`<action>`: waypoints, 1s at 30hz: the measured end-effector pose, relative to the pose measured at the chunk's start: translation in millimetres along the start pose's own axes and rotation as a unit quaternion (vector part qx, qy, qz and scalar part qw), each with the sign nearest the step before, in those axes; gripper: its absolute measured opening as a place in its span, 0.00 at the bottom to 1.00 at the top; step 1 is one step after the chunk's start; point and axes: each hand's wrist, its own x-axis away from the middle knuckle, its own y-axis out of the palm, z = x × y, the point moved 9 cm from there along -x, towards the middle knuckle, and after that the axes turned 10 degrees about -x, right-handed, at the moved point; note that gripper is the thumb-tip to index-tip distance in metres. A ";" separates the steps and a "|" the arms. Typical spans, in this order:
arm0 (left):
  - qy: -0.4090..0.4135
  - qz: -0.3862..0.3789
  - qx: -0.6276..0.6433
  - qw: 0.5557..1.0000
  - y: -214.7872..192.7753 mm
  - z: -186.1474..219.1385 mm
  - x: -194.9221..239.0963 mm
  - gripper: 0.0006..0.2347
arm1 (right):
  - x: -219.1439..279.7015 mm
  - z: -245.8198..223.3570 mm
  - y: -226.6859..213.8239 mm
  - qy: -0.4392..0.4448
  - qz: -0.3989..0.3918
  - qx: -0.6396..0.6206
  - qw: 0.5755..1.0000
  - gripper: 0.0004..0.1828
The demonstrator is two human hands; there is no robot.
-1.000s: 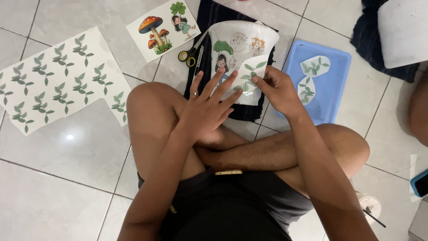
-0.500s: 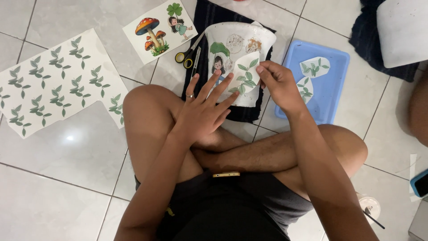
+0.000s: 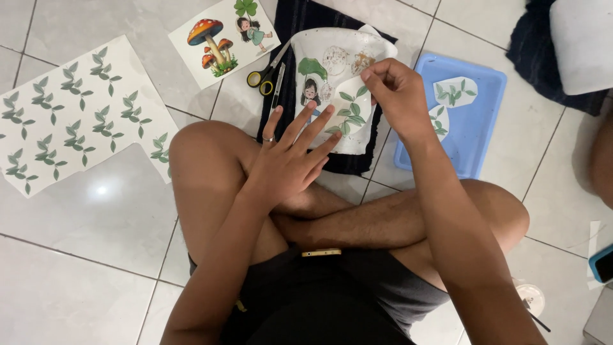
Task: The person sits on the floor and applies leaf-patterned stickers to a white ceramic pot. They peel the stickers from a backing sheet, place them on the pot's surface, and smooth them down with their fingers to ensure adhesion.
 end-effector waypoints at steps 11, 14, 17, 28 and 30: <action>-0.009 -0.049 -0.002 0.999 13.9 -2.7 5.1 0.27 | -12.2 -7.6 -7.5 -0.027 -0.056 0.011 0.998 0.03; -0.011 -0.048 0.006 0.999 13.5 -2.7 4.8 0.25 | -13.4 -7.8 -9.5 -0.026 -0.050 0.010 0.998 0.03; -0.011 -0.048 0.012 0.999 13.9 -2.3 5.1 0.25 | -14.6 -8.8 -10.0 -0.040 -0.050 -0.003 0.998 0.01; -0.013 -0.053 0.037 0.998 16.1 -2.6 5.5 0.25 | -13.8 -13.0 -16.7 -0.048 -0.029 -0.037 0.998 0.03; -0.023 -0.045 0.067 0.996 13.4 -4.7 4.5 0.22 | -15.0 -16.8 -18.4 -0.070 -0.028 -0.034 0.997 0.03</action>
